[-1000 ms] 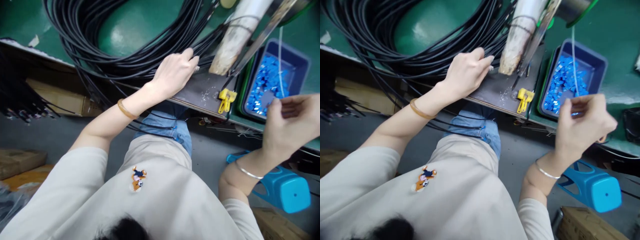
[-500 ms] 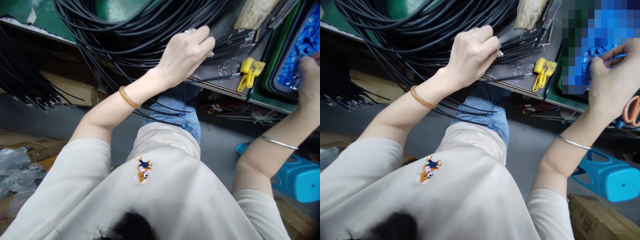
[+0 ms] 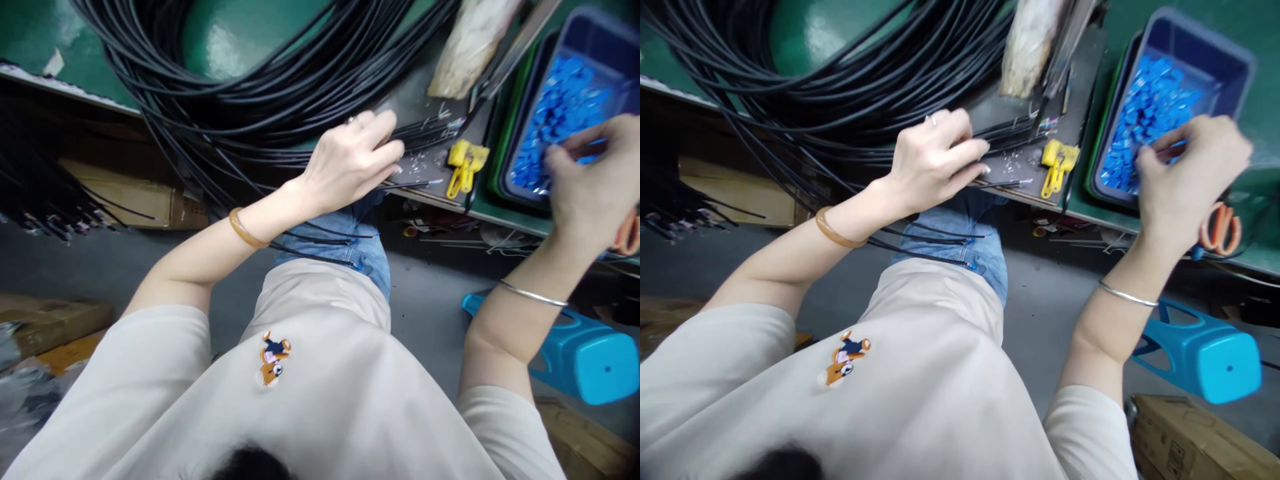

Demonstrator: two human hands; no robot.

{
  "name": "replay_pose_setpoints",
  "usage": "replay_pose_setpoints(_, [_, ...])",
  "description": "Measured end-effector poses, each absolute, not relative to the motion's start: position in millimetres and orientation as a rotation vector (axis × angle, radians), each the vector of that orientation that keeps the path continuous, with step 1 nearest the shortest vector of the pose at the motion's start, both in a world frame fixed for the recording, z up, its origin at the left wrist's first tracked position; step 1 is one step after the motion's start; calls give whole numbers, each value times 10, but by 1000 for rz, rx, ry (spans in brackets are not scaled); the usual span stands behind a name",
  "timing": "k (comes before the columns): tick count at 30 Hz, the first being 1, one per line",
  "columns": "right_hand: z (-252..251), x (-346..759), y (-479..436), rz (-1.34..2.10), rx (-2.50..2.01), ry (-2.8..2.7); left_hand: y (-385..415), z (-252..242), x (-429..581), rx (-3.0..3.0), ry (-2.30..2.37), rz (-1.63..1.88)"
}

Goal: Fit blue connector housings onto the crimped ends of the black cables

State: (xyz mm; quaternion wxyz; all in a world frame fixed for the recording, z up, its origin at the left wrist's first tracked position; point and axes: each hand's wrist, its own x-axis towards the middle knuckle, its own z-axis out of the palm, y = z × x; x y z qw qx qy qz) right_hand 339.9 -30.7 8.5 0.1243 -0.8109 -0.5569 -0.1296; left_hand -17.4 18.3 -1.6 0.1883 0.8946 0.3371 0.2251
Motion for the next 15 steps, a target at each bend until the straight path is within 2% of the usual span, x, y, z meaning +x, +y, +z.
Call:
replay_pose_setpoints(4, [208,3265,-376,-262,-2268,-1535,116,-88,-195,2577,854,752])
replay_pose_setpoints(10, [246,3315,-508,-250,-2168,-1358,47,-128,-198,3012,782,854])
replay_pose_setpoints(15, [246,3255,-491,-137,-2181,-1372,1,-61,-152,2871,818,877])
